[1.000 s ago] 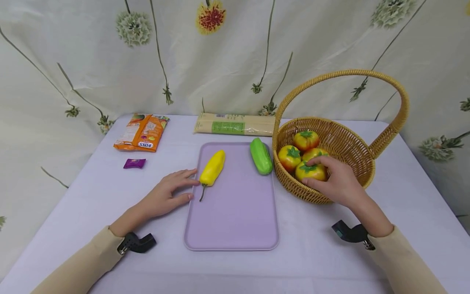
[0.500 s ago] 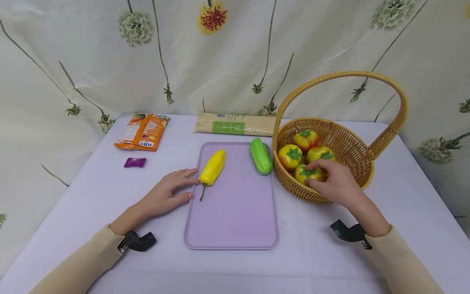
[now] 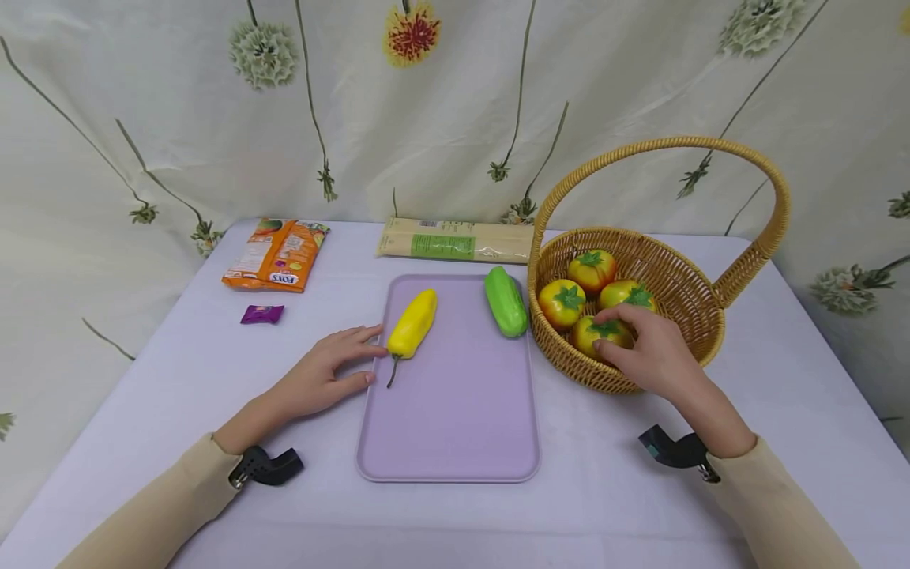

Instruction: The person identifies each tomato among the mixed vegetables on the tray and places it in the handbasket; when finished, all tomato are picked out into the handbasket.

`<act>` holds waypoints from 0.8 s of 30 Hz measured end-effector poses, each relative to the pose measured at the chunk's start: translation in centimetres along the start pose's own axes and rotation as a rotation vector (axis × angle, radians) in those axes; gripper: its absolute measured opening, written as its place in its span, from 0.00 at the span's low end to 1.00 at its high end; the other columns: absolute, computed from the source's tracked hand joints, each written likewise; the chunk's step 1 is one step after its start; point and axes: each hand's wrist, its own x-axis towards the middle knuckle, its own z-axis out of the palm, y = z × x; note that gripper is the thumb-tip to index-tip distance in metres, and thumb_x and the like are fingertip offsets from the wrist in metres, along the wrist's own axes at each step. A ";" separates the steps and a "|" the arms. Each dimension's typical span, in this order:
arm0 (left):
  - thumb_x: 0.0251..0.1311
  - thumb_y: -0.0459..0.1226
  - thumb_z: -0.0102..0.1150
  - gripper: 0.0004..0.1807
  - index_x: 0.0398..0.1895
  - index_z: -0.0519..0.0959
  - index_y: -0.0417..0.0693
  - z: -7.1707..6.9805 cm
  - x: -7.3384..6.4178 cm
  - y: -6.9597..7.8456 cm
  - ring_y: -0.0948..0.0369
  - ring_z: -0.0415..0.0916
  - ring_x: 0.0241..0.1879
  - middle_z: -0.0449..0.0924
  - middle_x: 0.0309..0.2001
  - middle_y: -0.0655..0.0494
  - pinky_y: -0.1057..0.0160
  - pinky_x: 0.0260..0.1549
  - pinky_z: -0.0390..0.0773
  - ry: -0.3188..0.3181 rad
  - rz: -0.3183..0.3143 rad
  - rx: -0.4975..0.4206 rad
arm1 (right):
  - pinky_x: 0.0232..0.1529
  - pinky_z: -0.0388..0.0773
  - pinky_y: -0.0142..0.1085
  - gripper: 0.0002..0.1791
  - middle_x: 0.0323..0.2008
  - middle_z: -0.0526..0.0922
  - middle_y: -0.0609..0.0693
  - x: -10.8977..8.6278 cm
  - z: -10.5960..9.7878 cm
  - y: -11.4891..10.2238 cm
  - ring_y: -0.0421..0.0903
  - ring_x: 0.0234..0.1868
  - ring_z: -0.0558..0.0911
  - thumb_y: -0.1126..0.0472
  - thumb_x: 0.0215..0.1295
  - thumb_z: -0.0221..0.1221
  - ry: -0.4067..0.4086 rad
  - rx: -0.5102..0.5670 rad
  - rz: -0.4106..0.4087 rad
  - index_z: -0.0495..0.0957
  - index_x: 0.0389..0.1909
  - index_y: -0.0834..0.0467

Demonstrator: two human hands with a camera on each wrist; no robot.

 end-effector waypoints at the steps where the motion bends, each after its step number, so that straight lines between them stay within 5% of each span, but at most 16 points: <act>1: 0.64 0.41 0.64 0.21 0.60 0.82 0.51 0.0 0.0 0.0 0.37 0.61 0.75 0.68 0.75 0.46 0.29 0.72 0.57 -0.002 -0.003 -0.001 | 0.28 0.65 0.34 0.17 0.44 0.83 0.64 0.0 0.0 0.0 0.49 0.33 0.70 0.61 0.63 0.67 -0.001 0.001 0.001 0.81 0.52 0.60; 13: 0.65 0.40 0.63 0.20 0.60 0.82 0.52 0.0 -0.1 0.1 0.37 0.62 0.74 0.68 0.75 0.46 0.29 0.71 0.58 0.000 -0.009 -0.003 | 0.27 0.65 0.34 0.19 0.45 0.82 0.65 0.2 0.0 0.1 0.47 0.30 0.69 0.61 0.64 0.66 -0.010 0.007 0.003 0.80 0.54 0.61; 18: 0.66 0.41 0.63 0.20 0.61 0.81 0.51 -0.1 0.0 0.1 0.37 0.62 0.75 0.68 0.75 0.47 0.30 0.72 0.58 -0.013 -0.001 0.000 | 0.33 0.73 0.33 0.18 0.49 0.83 0.66 0.0 -0.4 0.2 0.56 0.39 0.79 0.60 0.65 0.66 0.008 0.018 -0.001 0.80 0.54 0.61; 21: 0.66 0.43 0.63 0.22 0.63 0.80 0.52 -0.5 0.1 0.2 0.39 0.62 0.75 0.68 0.75 0.46 0.32 0.73 0.60 -0.039 -0.003 0.019 | 0.40 0.85 0.43 0.18 0.54 0.82 0.68 -0.3 -1.0 0.5 0.65 0.51 0.81 0.59 0.67 0.65 0.039 0.041 0.005 0.80 0.55 0.62; 24: 0.68 0.45 0.61 0.24 0.66 0.78 0.51 -1.6 0.3 0.4 0.41 0.62 0.76 0.67 0.76 0.46 0.34 0.74 0.60 -0.049 -0.033 0.050 | 0.45 0.85 0.60 0.20 0.57 0.80 0.69 -0.5 -1.9 0.9 0.72 0.54 0.80 0.58 0.70 0.63 0.065 0.067 0.023 0.78 0.57 0.64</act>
